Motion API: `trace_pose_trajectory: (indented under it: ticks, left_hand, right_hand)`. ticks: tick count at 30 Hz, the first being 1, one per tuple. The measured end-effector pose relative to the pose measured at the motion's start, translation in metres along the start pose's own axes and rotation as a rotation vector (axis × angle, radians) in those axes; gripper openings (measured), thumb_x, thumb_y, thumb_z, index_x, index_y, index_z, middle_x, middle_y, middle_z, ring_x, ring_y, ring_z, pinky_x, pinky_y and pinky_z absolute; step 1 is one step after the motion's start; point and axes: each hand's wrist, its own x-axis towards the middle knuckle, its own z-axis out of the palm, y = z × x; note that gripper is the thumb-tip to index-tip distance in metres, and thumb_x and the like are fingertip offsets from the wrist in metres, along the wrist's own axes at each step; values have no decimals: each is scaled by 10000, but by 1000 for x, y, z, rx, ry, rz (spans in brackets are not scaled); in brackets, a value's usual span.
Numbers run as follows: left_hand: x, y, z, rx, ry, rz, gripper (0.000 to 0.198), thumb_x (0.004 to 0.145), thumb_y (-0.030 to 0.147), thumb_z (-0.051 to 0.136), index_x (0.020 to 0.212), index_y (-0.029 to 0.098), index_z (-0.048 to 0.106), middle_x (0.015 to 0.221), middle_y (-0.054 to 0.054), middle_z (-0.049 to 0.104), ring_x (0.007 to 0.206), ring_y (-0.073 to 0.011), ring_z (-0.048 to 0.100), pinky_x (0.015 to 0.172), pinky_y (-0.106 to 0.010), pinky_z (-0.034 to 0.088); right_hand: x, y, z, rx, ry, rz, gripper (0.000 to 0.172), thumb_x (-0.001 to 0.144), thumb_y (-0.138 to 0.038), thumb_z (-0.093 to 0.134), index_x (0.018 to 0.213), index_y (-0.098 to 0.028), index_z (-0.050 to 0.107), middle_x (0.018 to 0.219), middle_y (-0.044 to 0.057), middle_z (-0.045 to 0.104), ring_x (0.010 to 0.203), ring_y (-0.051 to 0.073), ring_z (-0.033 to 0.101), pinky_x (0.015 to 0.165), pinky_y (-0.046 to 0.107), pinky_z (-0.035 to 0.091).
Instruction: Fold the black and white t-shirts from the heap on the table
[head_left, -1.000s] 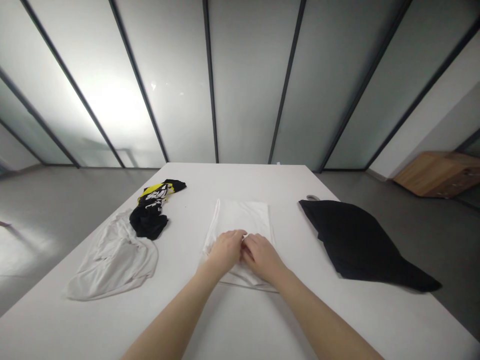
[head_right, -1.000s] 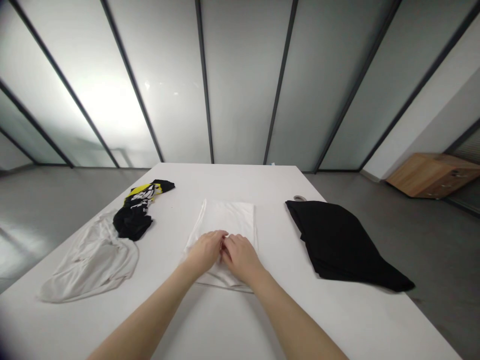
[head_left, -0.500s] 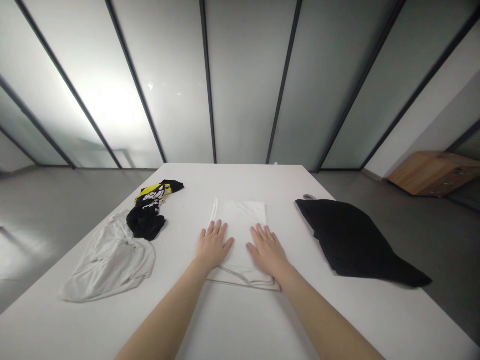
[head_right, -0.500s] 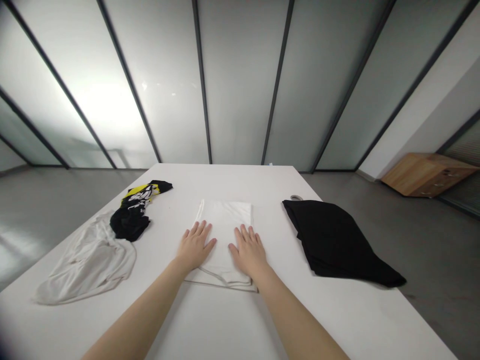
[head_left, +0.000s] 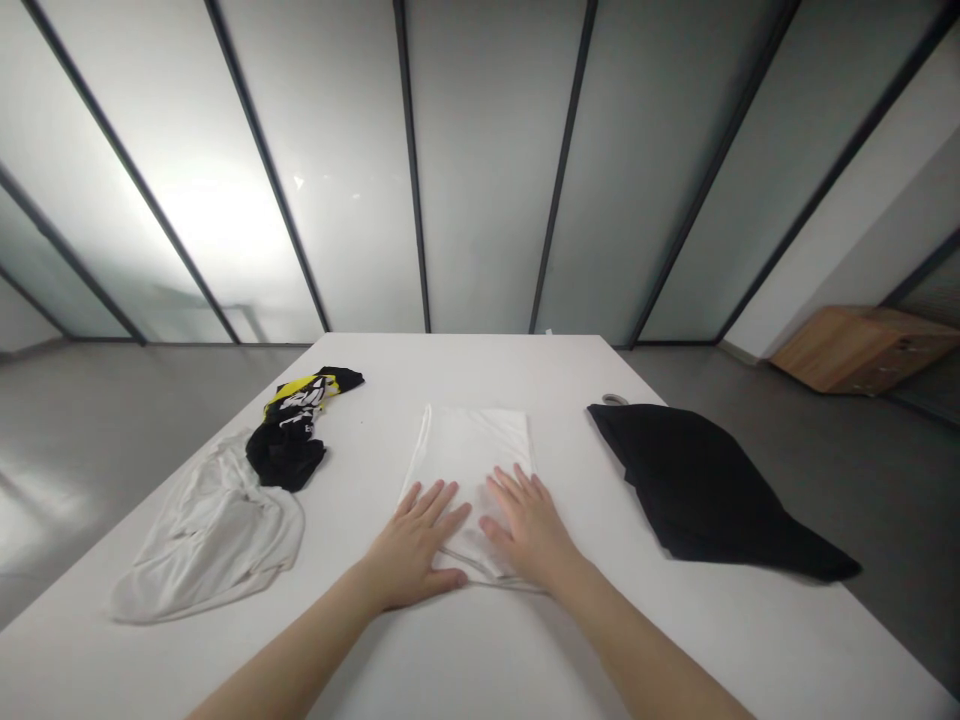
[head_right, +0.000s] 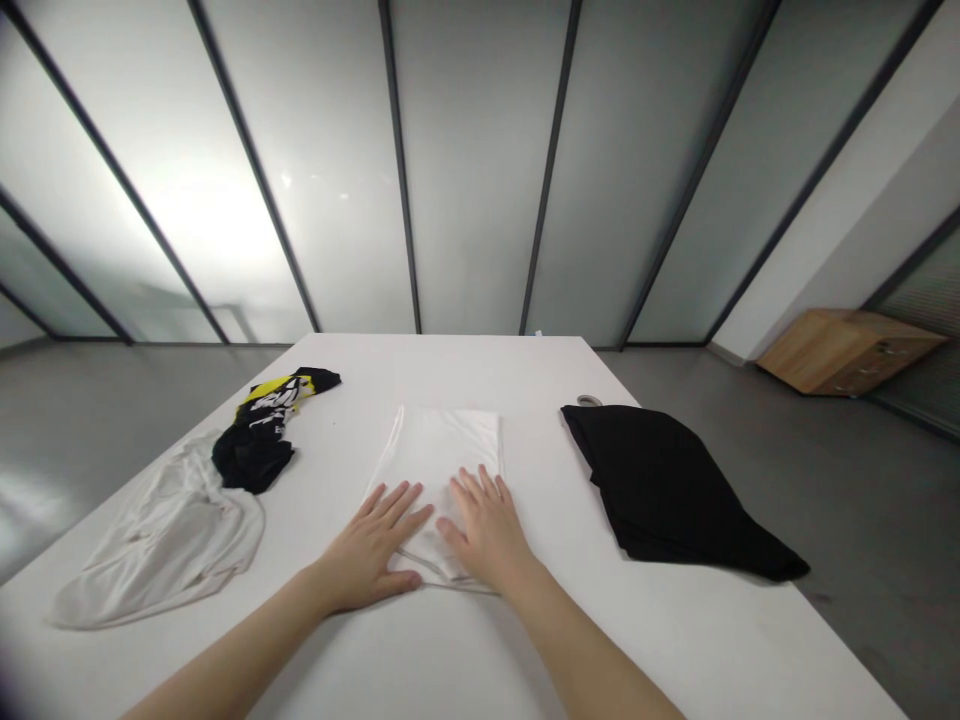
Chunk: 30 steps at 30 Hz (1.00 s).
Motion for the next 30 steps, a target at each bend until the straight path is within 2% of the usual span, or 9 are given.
trace_pose_trajectory:
  ticks: [2,4,7,11,15,20,24,27,30]
  left_hand:
    - [-1,1,2,0,11,-12,925,930,833,514,1693,346,323,1759,-114,298,1618,-367,275,1312,-614,150]
    - [1,1,5,6,39,-21,931,926,828,528,1697,351,313,1752,-107,320,1611,-371,292,1307,-613,168]
    - [5,0,11,24,90,-18,939,917,820,552,1699,364,301,1752,-96,326,1603,-368,312,1305,-600,183]
    - [16,-6,15,28,88,-56,959,908,836,544,1698,343,313,1760,-120,295,1609,-390,288,1294,-629,179]
    - [40,-14,8,18,64,-123,946,918,816,556,1692,319,336,1752,-138,305,1614,-382,282,1295,-634,179]
    - [62,-18,0,20,78,-191,750,1035,704,445,1673,315,381,1738,-131,339,1613,-358,294,1291,-638,199]
    - [53,-23,7,22,109,-234,668,1062,646,439,1642,316,445,1736,-102,352,1623,-342,273,1300,-614,214]
    - [38,-33,14,1,129,-277,666,1039,634,512,1636,346,449,1738,-81,352,1619,-339,285,1291,-604,255]
    - [24,-40,16,-28,143,-317,617,1057,582,504,1624,342,471,1738,-71,355,1621,-336,281,1284,-575,296]
  right_hand:
    - [-7,-17,8,23,-44,-12,716,1047,-568,466,1653,-188,433,1738,136,338,1621,398,241,1302,593,192]
    - [-11,-29,17,11,-56,35,753,1041,-570,476,1668,-161,404,1757,158,266,1627,432,200,1298,621,175]
    - [-9,-34,24,-8,-62,47,749,1046,-540,466,1684,-160,370,1764,156,222,1637,425,167,1300,632,148]
    - [6,-20,18,-26,-78,2,744,1058,-531,426,1690,-145,349,1766,149,220,1645,382,165,1315,596,125]
    - [38,-2,5,-33,-136,-36,763,1062,-525,408,1696,-111,314,1768,149,211,1648,362,158,1322,565,123]
    - [63,11,-2,-50,-139,-50,737,1065,-533,410,1689,-146,343,1769,135,230,1650,337,165,1321,535,135]
    - [52,22,0,-64,-88,-14,717,1084,-576,358,1683,-183,370,1766,119,256,1646,345,182,1310,551,168]
    - [38,36,-1,-71,-71,97,645,1109,-488,309,1680,-196,380,1765,106,262,1634,365,219,1289,584,217]
    - [25,52,0,-65,-66,180,598,1121,-407,284,1669,-200,402,1757,108,288,1616,375,274,1280,586,240]
